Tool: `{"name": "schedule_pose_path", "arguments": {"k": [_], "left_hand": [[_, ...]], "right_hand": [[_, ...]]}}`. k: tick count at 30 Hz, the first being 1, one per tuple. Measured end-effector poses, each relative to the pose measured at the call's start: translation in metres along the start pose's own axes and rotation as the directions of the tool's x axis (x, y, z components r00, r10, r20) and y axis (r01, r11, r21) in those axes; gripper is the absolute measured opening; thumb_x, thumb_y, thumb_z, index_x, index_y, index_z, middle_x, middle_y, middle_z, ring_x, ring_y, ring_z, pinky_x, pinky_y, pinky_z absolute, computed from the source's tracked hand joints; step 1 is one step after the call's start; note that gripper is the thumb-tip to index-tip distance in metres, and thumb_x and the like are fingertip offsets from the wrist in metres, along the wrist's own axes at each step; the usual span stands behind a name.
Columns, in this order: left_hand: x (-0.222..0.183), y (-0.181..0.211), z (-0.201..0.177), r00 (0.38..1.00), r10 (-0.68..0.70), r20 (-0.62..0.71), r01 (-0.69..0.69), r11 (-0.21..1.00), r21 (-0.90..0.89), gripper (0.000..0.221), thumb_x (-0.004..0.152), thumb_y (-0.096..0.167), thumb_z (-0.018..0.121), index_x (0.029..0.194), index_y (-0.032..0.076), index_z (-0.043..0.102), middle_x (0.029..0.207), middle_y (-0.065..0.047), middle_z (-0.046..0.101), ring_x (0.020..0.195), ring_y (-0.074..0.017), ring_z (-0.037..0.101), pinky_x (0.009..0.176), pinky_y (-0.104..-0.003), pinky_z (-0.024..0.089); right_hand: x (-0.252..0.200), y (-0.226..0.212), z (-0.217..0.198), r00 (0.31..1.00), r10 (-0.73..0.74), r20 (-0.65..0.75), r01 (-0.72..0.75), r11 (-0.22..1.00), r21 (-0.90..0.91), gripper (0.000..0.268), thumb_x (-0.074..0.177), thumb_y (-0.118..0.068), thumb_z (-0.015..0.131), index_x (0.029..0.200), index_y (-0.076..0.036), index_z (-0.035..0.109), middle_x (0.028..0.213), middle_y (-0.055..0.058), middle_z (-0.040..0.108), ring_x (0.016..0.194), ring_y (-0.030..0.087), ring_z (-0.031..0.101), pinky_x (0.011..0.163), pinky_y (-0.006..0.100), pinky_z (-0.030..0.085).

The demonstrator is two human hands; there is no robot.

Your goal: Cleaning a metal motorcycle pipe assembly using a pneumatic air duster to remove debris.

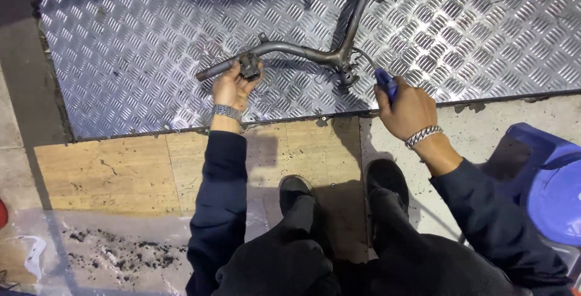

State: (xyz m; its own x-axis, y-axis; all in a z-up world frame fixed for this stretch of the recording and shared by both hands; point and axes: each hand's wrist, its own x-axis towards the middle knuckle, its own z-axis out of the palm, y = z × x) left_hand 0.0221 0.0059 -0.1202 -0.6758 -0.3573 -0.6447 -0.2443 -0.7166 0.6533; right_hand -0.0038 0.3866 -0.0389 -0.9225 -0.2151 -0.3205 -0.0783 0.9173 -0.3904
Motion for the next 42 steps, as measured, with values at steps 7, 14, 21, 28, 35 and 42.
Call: {"name": "schedule_pose_path", "arguments": {"k": [7,14,21,28,35,42], "left_hand": [[0.027,0.009,-0.003,0.999,0.000,-0.038,0.005,0.991,0.131,0.031,0.101,0.018,0.064,0.125,-0.002,0.058,0.120,-0.027,0.070,0.115,-0.0443,0.068,0.097,-0.056,0.061],[0.049,0.019,-0.007,0.996,-0.063,-0.056,0.073,0.981,0.182,0.028,0.102,0.016,0.059,0.123,-0.003,0.060,0.121,-0.028,0.070,0.111,-0.0418,0.071,0.098,-0.051,0.063],[0.047,0.052,0.000,0.992,-0.125,0.019,0.092,0.813,0.575,0.046,0.106,0.014,0.051,0.141,-0.013,0.039,0.139,-0.037,0.052,0.119,-0.0448,0.066,0.099,-0.045,0.062],[0.047,0.036,0.044,0.712,0.270,0.648,-0.246,-0.769,0.590,0.030,0.083,0.037,0.082,0.100,0.014,0.072,0.079,-0.007,0.067,0.073,-0.0292,0.075,0.059,-0.046,0.063],[0.019,-0.042,0.109,0.601,-0.226,0.766,-0.657,-0.686,0.313,0.060,0.083,0.020,0.075,0.137,0.004,0.056,0.136,-0.021,0.055,0.129,-0.0379,0.051,0.100,-0.051,0.044],[0.082,-0.111,0.093,0.215,0.002,0.977,-0.585,-0.801,0.130,0.011,0.091,0.016,0.060,0.098,0.012,0.068,0.090,-0.010,0.065,0.090,-0.0271,0.067,0.080,-0.044,0.047]], "right_hand": [[0.043,0.015,0.007,0.999,0.005,-0.038,-0.007,0.999,-0.040,0.051,0.099,-0.042,0.061,0.130,-0.001,0.066,0.084,0.024,0.074,0.089,0.047,0.073,0.074,0.052,0.054],[0.058,-0.001,-0.004,0.999,0.003,-0.046,-0.002,0.999,0.033,0.046,0.102,-0.045,0.063,0.124,-0.005,0.069,0.087,0.025,0.072,0.096,0.049,0.070,0.081,0.055,0.052],[0.010,-0.005,-0.027,0.976,0.036,0.215,-0.048,0.998,0.049,0.042,0.103,-0.040,0.058,0.114,-0.002,0.072,0.083,0.026,0.074,0.086,0.047,0.074,0.079,0.049,0.054],[-0.007,0.013,-0.024,0.953,0.076,0.292,-0.094,0.994,0.049,0.050,0.098,-0.040,0.060,0.119,0.005,0.070,0.084,0.032,0.073,0.089,0.052,0.073,0.077,0.057,0.054],[-0.019,0.031,0.002,0.962,0.130,0.242,-0.156,0.983,0.093,0.057,0.098,-0.052,0.059,0.121,-0.001,0.070,0.073,0.021,0.072,0.081,0.043,0.074,0.072,0.050,0.055],[-0.038,0.022,0.007,0.954,0.215,0.210,-0.277,0.903,0.330,0.044,0.097,-0.044,0.062,0.092,-0.001,0.072,0.065,0.022,0.069,0.073,0.046,0.072,0.065,0.052,0.053]]}}
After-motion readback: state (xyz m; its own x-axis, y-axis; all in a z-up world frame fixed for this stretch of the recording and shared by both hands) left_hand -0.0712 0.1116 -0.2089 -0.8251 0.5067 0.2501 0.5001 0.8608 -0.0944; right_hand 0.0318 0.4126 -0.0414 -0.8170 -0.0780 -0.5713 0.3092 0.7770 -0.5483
